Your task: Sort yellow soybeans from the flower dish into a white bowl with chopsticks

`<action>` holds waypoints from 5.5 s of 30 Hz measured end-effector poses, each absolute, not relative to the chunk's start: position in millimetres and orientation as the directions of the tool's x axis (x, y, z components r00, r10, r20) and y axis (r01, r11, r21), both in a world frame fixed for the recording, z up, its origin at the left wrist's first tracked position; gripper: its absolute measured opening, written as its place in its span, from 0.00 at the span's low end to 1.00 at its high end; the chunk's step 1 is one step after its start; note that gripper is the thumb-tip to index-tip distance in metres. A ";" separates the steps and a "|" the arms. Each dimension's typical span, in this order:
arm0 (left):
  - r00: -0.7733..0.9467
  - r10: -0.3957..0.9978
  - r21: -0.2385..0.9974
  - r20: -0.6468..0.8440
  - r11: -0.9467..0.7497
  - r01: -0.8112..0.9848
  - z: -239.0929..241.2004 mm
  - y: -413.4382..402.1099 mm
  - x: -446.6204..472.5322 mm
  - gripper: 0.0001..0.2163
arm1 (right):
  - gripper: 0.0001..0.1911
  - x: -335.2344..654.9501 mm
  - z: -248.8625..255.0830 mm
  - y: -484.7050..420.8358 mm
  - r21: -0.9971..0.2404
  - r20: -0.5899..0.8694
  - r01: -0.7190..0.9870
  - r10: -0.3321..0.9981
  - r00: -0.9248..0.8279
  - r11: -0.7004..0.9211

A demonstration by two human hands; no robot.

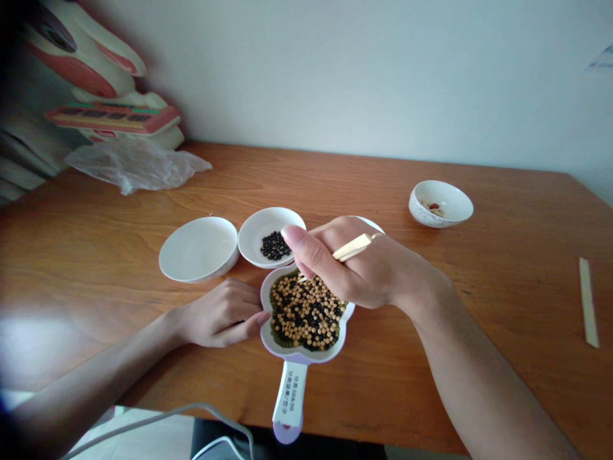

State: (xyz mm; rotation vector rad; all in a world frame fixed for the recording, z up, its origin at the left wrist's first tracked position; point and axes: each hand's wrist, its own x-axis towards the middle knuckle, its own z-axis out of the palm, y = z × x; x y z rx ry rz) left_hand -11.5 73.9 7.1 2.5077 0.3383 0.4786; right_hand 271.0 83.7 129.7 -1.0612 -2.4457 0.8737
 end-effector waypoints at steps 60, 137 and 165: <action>0.902 0.364 0.489 0.231 -0.845 0.216 -6.9 68.3 -12.9 0.21 | 0.13 260.1 2.2 -83.9 -0.980 0.046 0.187 0.828 0.559 -0.072; 0.912 0.348 0.503 0.216 -0.840 0.201 -0.9 68.8 -15.9 0.18 | 0.18 269.7 -14.4 -92.0 -0.979 0.204 0.090 0.912 0.357 0.184; 0.916 0.350 0.510 0.196 -0.834 0.210 -3.1 68.1 -16.7 0.17 | 0.18 268.3 -10.7 -89.0 -0.979 0.201 0.054 0.925 0.321 0.194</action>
